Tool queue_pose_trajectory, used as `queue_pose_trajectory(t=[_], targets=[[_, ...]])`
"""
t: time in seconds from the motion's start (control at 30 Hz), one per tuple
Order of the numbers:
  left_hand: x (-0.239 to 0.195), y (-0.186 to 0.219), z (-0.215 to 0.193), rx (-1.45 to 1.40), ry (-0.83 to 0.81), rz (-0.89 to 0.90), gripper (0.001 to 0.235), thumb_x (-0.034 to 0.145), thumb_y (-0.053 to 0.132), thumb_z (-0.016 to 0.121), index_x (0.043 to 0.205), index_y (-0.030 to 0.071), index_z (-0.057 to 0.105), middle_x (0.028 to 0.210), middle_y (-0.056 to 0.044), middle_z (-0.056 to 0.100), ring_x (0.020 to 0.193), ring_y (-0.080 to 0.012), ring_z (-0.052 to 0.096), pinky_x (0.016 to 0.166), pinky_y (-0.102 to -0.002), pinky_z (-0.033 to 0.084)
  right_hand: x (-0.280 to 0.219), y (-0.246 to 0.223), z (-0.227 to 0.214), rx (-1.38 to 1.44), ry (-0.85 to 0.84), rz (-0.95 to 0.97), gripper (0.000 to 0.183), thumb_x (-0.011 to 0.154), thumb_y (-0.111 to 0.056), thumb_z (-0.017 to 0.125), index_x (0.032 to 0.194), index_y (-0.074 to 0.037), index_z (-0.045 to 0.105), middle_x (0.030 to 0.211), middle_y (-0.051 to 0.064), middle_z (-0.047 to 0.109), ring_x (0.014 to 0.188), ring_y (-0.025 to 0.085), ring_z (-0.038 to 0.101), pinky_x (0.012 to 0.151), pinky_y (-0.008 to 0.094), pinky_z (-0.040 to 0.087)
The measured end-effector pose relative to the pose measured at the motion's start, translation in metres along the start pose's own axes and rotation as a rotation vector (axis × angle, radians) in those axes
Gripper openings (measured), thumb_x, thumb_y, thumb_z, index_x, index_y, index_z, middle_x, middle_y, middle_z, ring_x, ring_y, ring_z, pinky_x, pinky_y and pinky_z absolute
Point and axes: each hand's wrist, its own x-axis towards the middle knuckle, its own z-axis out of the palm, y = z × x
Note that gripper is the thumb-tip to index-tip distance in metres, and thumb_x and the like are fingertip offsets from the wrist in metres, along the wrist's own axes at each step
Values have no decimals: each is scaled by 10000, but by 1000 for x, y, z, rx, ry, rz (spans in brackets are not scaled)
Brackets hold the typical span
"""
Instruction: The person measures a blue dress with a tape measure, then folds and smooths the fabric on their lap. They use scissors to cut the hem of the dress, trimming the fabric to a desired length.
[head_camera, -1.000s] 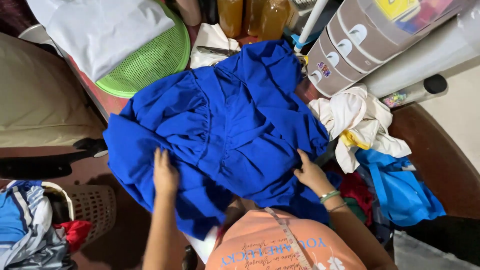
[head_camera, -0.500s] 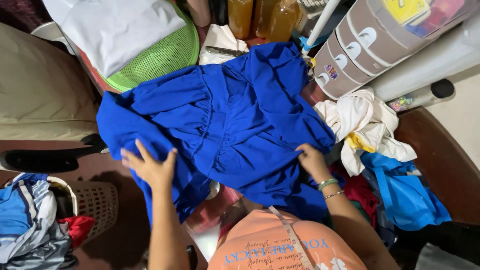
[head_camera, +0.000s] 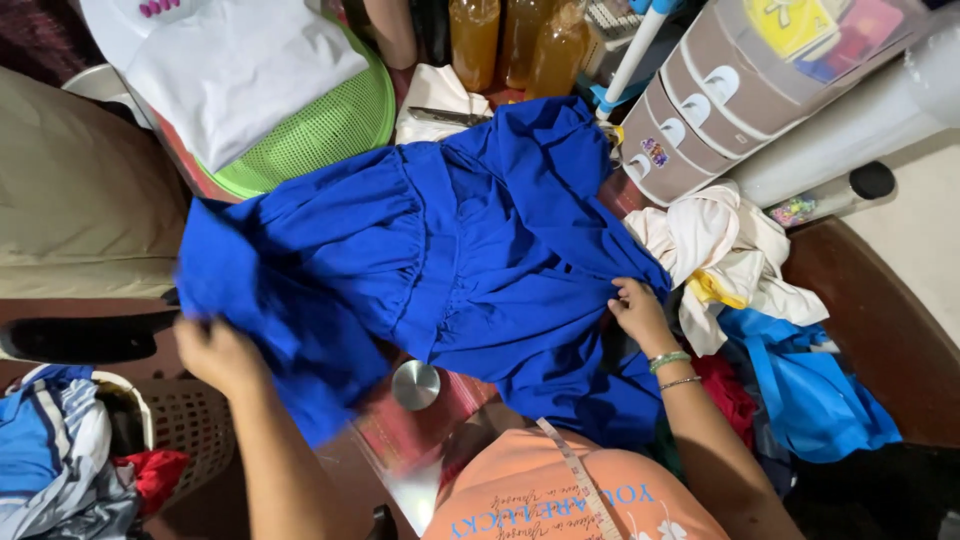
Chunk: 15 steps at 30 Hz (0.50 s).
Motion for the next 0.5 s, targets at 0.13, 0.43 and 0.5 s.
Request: queue_pose_trajectory(t=[0.13, 0.43, 0.5], targets=[[98, 131, -3, -302, -56, 287, 145, 959, -127, 564, 1093, -91, 609, 1010, -212, 662, 879, -306, 599, 865, -396, 498, -15, -32, -24, 134, 14, -56, 500, 877, -82, 689, 1368, -77, 593, 1157, 160, 662, 951, 287, 679, 896, 358, 537], [113, 105, 118, -499, -526, 199, 645, 980, -101, 688, 1523, -76, 341, 1578, -315, 346, 1481, -421, 339, 1219, -481, 266, -9, -45, -55, -163, -71, 247, 638, 945, -277, 593, 1529, -124, 387, 861, 144, 737, 585, 285, 677, 667, 387, 525], [76, 69, 142, -412, -343, 471, 475, 994, 165, 842, 1330, -84, 616, 1335, -358, 575, 1357, -550, 398, 1159, -586, 249, 23, -4, -41, -275, -150, 221, 352, 878, -438, 624, 1169, -240, 624, 549, -15, 715, 579, 211, 762, 691, 389, 586]])
